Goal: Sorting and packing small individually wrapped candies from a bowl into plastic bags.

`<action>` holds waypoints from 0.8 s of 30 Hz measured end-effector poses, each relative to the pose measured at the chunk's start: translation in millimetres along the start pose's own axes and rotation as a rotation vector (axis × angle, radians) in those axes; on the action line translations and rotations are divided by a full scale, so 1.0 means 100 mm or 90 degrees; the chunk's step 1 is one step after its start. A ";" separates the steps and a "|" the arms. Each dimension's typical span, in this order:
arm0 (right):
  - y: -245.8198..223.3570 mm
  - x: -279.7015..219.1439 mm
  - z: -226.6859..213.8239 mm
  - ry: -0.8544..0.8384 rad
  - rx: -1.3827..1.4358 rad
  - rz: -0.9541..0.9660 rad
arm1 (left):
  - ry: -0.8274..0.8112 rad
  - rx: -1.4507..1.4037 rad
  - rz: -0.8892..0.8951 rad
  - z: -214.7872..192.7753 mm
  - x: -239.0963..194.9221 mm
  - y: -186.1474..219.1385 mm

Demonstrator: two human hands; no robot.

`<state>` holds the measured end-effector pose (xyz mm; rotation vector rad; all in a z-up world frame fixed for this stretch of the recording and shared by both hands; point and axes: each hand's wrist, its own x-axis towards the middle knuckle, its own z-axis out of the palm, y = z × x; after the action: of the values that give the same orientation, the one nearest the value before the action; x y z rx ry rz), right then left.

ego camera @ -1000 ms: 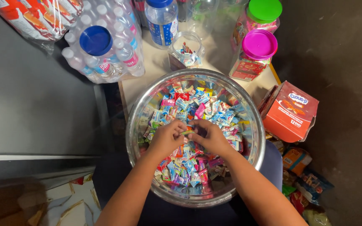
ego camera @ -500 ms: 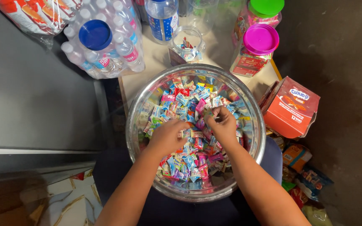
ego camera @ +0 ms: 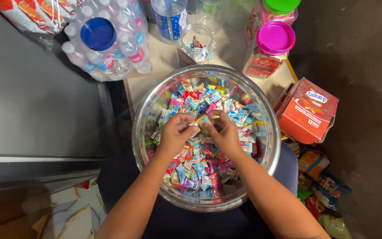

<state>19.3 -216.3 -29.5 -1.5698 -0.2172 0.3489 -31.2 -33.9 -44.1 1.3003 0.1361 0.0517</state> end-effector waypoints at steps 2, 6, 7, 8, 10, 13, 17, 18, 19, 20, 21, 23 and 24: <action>0.07 0.00 0.04 -0.042 0.045 0.004 | 0.004 -0.015 0.020 -0.03 0.01 -0.08; 0.14 0.01 0.07 -0.136 0.164 -0.002 | 0.048 0.173 0.178 -0.01 -0.01 -0.06; 0.14 0.00 0.06 -0.139 0.164 -0.002 | 0.051 0.173 0.179 0.02 -0.02 0.00; 0.13 -0.01 0.05 -0.139 0.159 0.004 | 0.060 0.178 0.128 0.05 -0.03 0.07; 0.14 0.04 0.05 -0.144 0.154 0.005 | 0.073 0.184 0.083 0.04 -0.02 0.12; 0.18 0.08 -0.02 -0.075 0.087 0.001 | 0.083 0.165 0.084 0.00 -0.03 0.07; 0.11 0.13 -0.15 0.047 0.056 0.020 | 0.130 0.677 0.297 0.02 -0.08 0.23; 0.10 0.13 -0.20 0.072 0.056 0.027 | 0.080 0.821 0.314 0.06 -0.10 0.29; 0.11 0.13 -0.20 0.071 0.056 0.026 | 0.081 0.821 0.314 0.07 -0.11 0.30; 0.12 0.14 -0.21 0.063 0.082 0.025 | 0.049 0.845 0.256 0.10 -0.12 0.31; 0.12 0.14 -0.22 0.057 0.107 0.024 | 0.016 0.866 0.199 0.12 -0.12 0.32; 0.18 0.15 -0.22 0.036 0.125 0.025 | 0.018 0.858 0.215 0.08 -0.11 0.26; 0.21 0.14 -0.22 0.015 0.144 0.026 | 0.019 0.851 0.230 0.07 -0.11 0.22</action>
<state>38.9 -232.8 -51.4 -1.3558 -0.1228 0.3740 -40.8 -35.6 -20.1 2.6490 -0.0727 0.3295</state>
